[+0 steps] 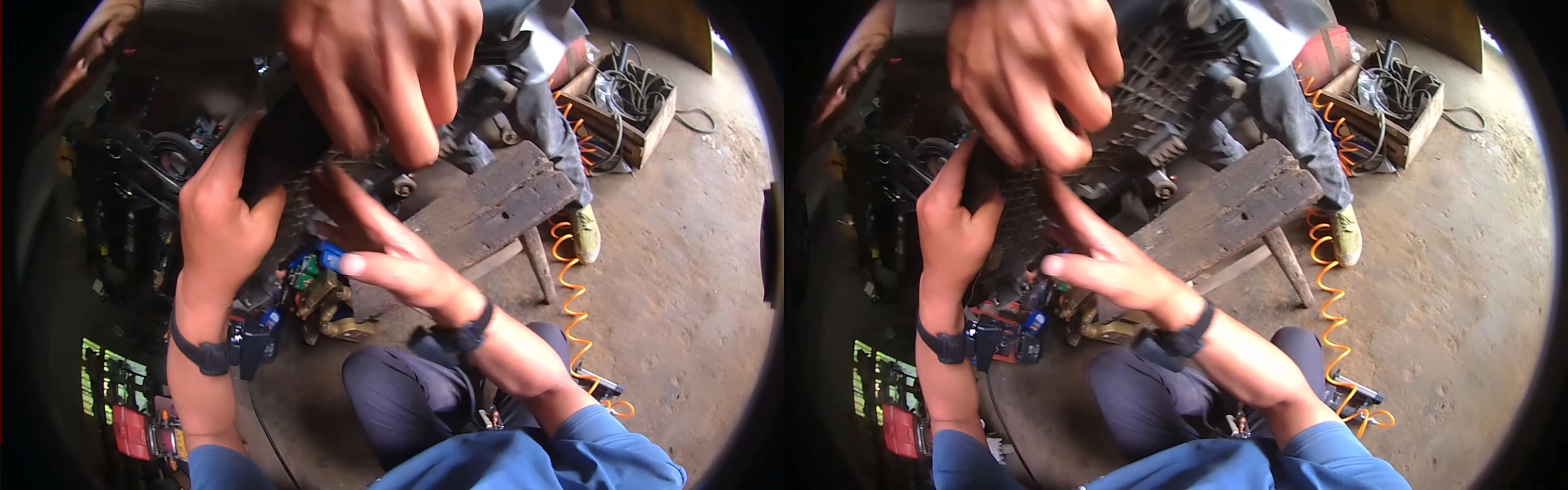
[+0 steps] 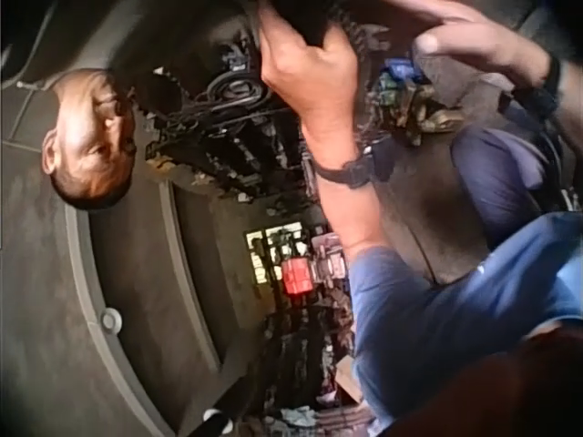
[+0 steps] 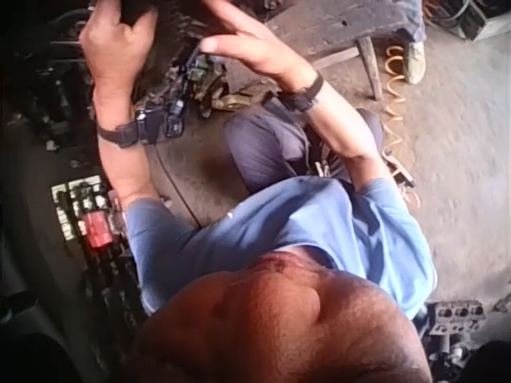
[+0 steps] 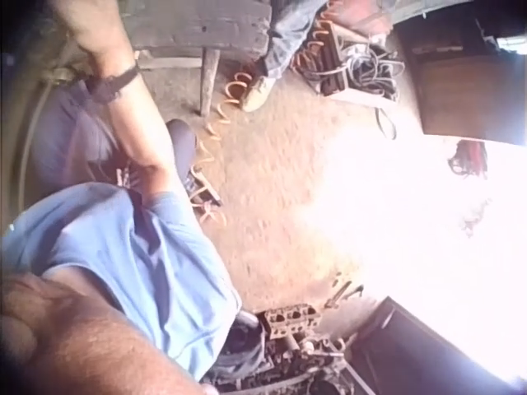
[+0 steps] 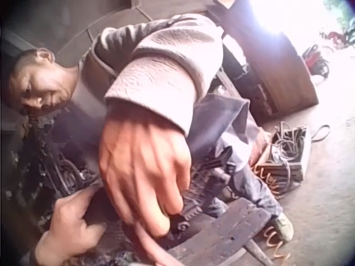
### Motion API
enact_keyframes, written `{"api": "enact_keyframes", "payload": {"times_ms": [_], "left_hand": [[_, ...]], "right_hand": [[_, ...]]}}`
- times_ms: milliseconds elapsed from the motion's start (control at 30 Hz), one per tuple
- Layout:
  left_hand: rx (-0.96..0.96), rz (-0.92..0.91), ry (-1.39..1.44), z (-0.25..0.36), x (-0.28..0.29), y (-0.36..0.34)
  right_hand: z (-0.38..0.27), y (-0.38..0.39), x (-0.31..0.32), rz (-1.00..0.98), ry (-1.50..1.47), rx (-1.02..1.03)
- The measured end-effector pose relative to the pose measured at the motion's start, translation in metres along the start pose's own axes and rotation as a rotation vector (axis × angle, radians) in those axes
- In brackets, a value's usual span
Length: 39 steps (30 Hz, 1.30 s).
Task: Stretching a leather cover and securing it to a motorcycle seat frame using a pneumatic stapler.
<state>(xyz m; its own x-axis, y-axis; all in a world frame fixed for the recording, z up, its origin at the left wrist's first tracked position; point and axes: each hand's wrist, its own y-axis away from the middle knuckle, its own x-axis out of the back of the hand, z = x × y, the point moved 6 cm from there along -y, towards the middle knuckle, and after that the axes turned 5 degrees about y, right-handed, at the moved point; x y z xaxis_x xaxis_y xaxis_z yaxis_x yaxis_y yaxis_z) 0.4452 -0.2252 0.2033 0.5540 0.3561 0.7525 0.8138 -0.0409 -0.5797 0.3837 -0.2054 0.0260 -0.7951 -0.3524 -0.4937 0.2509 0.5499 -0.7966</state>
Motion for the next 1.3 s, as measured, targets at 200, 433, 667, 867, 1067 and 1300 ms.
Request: {"api": "enact_keyframes", "payload": {"times_ms": [200,433,667,867,1067,1300], "left_hand": [[0.181,-0.197,0.290,0.004,0.006,-0.054],[0.301,-0.517,0.794,0.033,-0.061,-0.081],[0.467,-0.694,1.032,0.021,-0.113,-0.059],[0.543,-0.601,1.325,0.009,-0.142,-0.010],[0.730,-0.503,1.594,0.013,-0.222,0.052],[0.934,-0.151,1.826,0.049,-0.292,0.099]], "right_hand": [[-0.036,0.125,0.026,0.289,0.095,-0.205],[0.026,0.199,0.038,0.495,0.153,-0.379],[0.002,0.207,0.034,0.640,0.223,-0.313],[-0.058,0.228,0.038,0.684,0.364,-0.488],[-0.133,0.231,0.084,0.704,0.619,-0.564],[-0.221,0.212,0.143,0.498,0.881,-0.859]]}}
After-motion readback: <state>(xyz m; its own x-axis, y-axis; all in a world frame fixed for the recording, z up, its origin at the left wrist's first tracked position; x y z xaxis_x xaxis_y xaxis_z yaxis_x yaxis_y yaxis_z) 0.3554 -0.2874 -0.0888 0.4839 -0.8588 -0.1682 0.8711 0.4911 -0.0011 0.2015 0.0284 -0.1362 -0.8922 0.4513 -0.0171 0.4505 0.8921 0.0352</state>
